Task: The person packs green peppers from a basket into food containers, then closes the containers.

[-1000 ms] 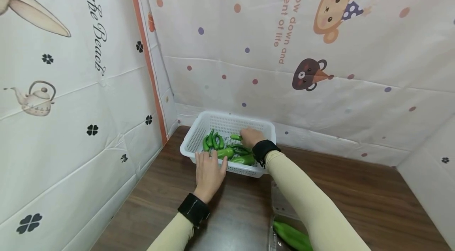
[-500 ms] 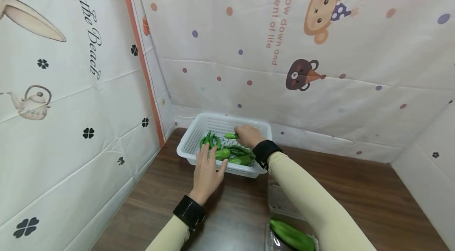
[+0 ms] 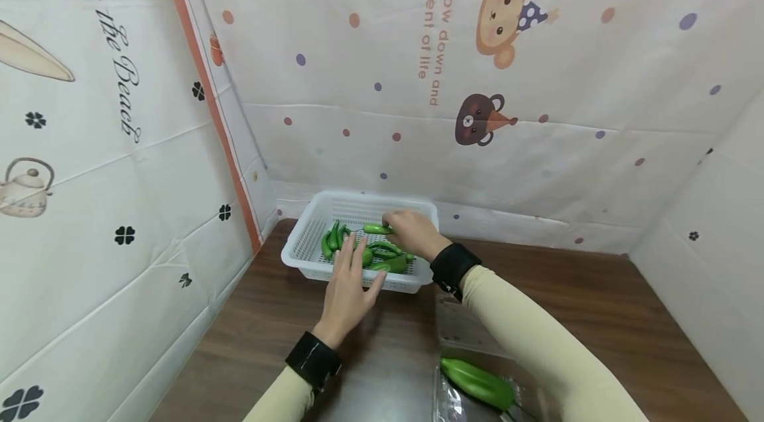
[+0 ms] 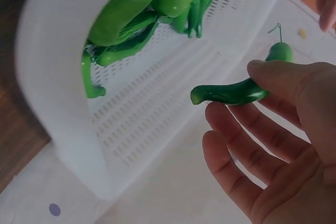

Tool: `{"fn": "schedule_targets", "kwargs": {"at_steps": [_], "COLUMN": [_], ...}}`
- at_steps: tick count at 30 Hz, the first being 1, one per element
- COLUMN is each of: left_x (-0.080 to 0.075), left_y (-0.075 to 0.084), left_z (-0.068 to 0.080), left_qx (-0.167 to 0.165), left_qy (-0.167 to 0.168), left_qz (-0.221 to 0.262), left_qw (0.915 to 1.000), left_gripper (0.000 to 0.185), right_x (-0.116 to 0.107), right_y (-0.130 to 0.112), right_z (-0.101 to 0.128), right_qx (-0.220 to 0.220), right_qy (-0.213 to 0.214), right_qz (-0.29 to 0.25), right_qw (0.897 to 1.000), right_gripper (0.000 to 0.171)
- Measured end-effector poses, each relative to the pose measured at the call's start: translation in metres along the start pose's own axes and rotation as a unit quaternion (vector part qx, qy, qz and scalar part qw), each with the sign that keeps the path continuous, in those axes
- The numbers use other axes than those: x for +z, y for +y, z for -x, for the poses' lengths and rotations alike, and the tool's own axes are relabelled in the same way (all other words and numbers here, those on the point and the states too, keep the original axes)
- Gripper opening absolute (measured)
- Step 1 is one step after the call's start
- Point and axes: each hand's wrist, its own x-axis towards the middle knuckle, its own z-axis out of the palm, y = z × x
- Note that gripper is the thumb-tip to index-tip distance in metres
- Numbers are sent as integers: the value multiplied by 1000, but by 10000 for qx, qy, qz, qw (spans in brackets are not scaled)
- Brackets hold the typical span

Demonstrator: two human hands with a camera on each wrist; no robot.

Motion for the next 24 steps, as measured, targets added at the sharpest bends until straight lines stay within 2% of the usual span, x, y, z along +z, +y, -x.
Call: {"fn": "schedule_targets", "kwargs": {"at_steps": [10,17,24], "left_x": [1,2,-1], "left_y": [8,15,20], "left_z": [10,14,19], "left_qx": [277,442,673], "left_qy": [80,-56,-282], "left_qz": [224,444,520], "left_qw": [9993,9980,9960], "left_gripper": [89,92,93], "right_x": [-8,-21,-28], "right_y": [-7,-10,-10], "right_z": [33,56,78], "right_qx": [34,121,295], "right_qy": [203,476,543], "right_qz": [104,80,-54], "right_qw": [9997,9988,9981], "right_gripper": [24,24,27]}}
